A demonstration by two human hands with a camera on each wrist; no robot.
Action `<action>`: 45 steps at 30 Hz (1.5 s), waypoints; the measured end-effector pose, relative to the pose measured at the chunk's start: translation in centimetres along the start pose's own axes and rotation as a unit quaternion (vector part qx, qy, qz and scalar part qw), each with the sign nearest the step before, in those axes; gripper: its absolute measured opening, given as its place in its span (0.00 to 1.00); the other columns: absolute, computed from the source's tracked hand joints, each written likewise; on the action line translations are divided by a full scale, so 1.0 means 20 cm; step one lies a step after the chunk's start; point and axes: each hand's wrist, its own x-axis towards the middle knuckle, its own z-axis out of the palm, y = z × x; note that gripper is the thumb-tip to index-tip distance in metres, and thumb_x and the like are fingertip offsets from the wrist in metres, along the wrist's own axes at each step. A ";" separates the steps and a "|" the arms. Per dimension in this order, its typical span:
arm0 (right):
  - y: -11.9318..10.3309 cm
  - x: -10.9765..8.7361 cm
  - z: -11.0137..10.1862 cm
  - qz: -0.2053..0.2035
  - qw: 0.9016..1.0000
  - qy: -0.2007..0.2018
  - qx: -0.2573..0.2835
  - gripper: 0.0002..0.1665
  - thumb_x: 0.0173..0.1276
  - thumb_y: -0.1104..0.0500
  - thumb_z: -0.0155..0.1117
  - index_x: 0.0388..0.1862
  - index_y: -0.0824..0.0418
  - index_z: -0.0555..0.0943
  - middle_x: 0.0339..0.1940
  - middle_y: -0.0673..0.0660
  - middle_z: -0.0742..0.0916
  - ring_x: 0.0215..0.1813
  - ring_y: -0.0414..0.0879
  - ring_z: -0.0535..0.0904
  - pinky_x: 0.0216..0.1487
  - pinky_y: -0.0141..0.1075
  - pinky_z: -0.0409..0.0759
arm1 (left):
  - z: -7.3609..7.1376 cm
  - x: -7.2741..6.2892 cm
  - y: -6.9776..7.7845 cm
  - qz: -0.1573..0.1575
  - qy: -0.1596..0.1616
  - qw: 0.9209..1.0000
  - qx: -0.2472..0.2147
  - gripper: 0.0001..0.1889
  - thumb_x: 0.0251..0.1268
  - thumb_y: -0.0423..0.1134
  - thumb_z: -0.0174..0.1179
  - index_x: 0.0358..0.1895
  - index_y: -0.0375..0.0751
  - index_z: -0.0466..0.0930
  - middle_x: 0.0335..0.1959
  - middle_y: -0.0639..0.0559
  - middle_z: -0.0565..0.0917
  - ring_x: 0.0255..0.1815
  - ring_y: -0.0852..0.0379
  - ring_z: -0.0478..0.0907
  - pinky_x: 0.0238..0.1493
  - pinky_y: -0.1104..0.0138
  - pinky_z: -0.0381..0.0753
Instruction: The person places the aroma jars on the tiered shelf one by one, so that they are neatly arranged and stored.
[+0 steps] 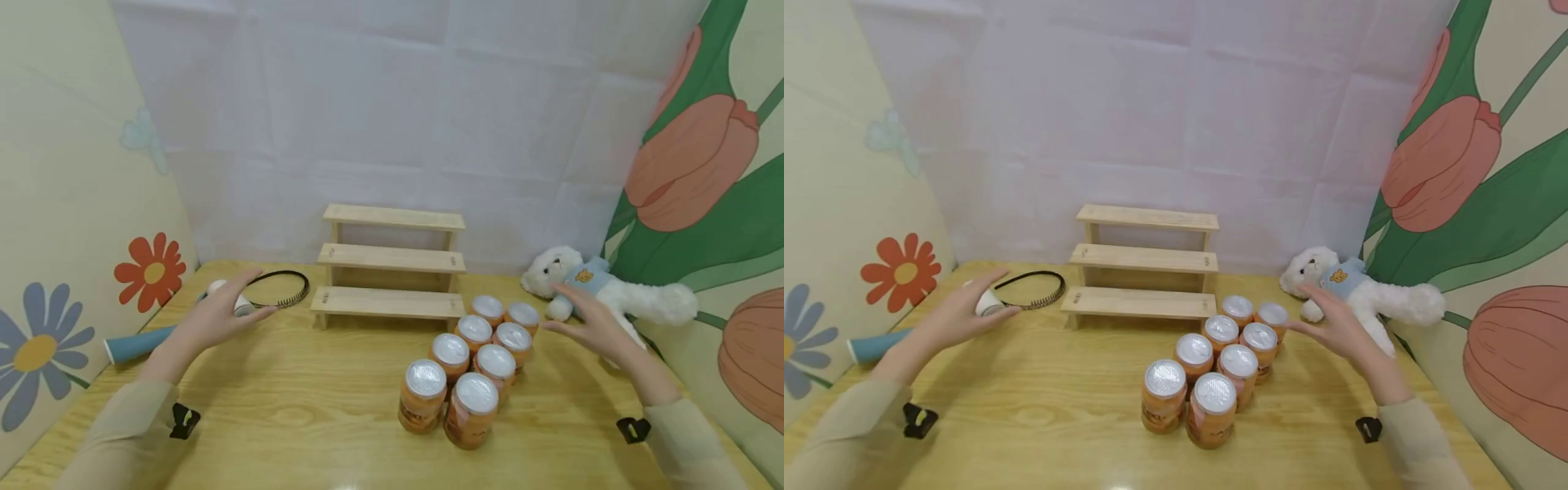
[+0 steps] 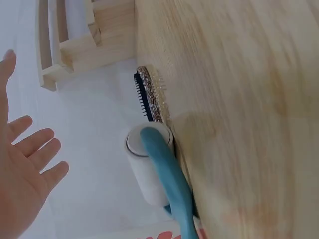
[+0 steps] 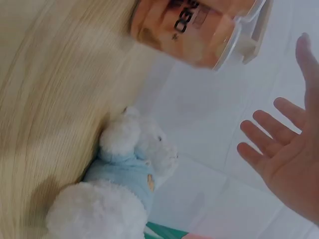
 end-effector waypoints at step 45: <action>-0.52 -0.13 0.27 -0.185 0.965 -0.109 0.148 0.28 0.58 0.52 0.70 0.57 0.61 0.78 0.50 0.55 0.84 0.42 0.37 0.79 0.39 0.31 0.82 | 0.33 0.32 0.05 0.031 -0.059 0.993 -0.101 0.30 0.70 0.47 0.53 0.65 0.27 0.64 0.64 0.31 0.69 0.63 0.34 0.67 0.62 0.44 0.68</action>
